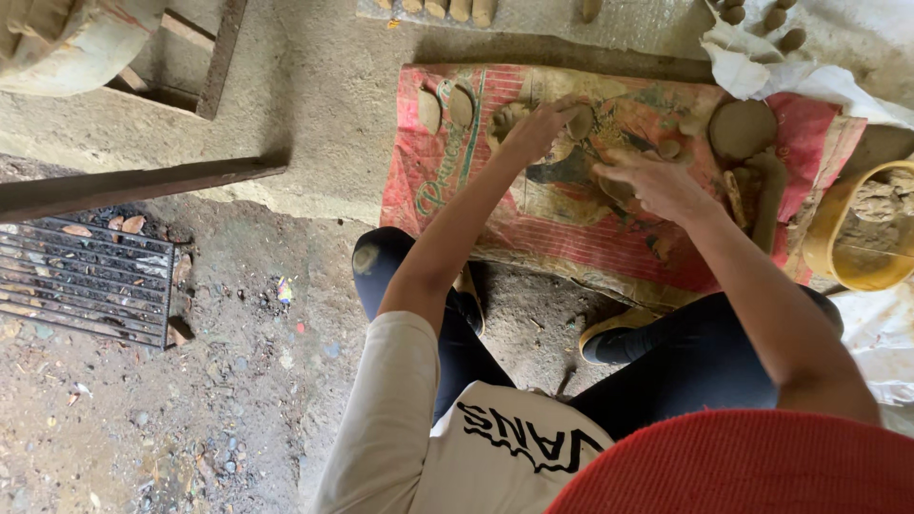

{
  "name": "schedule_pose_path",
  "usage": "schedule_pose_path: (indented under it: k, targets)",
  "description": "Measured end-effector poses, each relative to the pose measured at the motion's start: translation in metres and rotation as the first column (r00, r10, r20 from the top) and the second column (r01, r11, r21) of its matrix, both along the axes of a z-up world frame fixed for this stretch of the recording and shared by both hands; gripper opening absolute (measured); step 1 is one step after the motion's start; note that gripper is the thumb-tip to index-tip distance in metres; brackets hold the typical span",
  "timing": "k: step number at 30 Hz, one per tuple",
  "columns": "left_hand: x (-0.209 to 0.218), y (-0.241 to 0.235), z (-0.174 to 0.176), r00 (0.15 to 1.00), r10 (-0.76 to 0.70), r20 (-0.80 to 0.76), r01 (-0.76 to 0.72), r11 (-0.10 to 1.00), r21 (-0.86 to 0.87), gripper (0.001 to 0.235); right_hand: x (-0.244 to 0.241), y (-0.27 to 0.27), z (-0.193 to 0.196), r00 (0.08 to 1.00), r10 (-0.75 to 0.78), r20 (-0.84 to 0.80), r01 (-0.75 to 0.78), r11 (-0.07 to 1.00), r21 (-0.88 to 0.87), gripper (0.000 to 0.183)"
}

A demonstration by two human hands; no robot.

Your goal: The person shapes pieces of clay by hand, flattening some and rolling others into balls on a work surface.

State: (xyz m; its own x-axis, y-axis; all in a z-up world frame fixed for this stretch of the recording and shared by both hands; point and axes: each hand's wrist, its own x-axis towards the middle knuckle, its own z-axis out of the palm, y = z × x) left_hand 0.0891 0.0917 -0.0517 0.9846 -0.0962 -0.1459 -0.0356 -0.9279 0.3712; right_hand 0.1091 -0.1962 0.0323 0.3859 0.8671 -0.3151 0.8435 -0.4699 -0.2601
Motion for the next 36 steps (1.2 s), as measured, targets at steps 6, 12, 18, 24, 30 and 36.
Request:
schedule_pose_path:
  k: [6,12,18,24,30,36]
  targets:
    - [0.046,-0.002,-0.021,0.967,-0.237,-0.089,0.246,0.964,0.102,0.081,0.016,0.006,-0.037,0.835,0.417,0.358,-0.417,0.905,-0.082,0.092]
    - [0.052,0.008,-0.018,0.924,-0.365,0.11,0.343,0.922,0.18,0.092,0.035,0.01,-0.002,0.981,-0.019,-0.193,-0.004,0.993,-0.12,0.081]
    - [0.047,0.011,-0.027,0.955,-0.274,0.117,0.257,0.956,0.142,0.082,0.064,0.035,-0.01,0.979,-0.194,-0.066,0.202,0.964,0.173,0.081]
    - [0.037,0.005,-0.012,0.997,-0.024,0.077,0.026,0.999,-0.025,0.068,0.082,0.057,-0.04,0.959,-0.277,0.053,0.258,0.937,0.235,0.074]
    - [0.035,0.0,-0.022,0.992,-0.01,0.122,0.004,0.999,0.05,0.072,0.086,0.071,-0.03,0.948,-0.319,-0.003,0.319,0.946,0.054,0.072]
    - [0.035,-0.007,-0.02,0.995,0.015,0.094,-0.025,0.994,0.105,0.078,0.088,0.079,-0.039,0.967,-0.242,0.082,0.228,0.962,0.153,0.072]
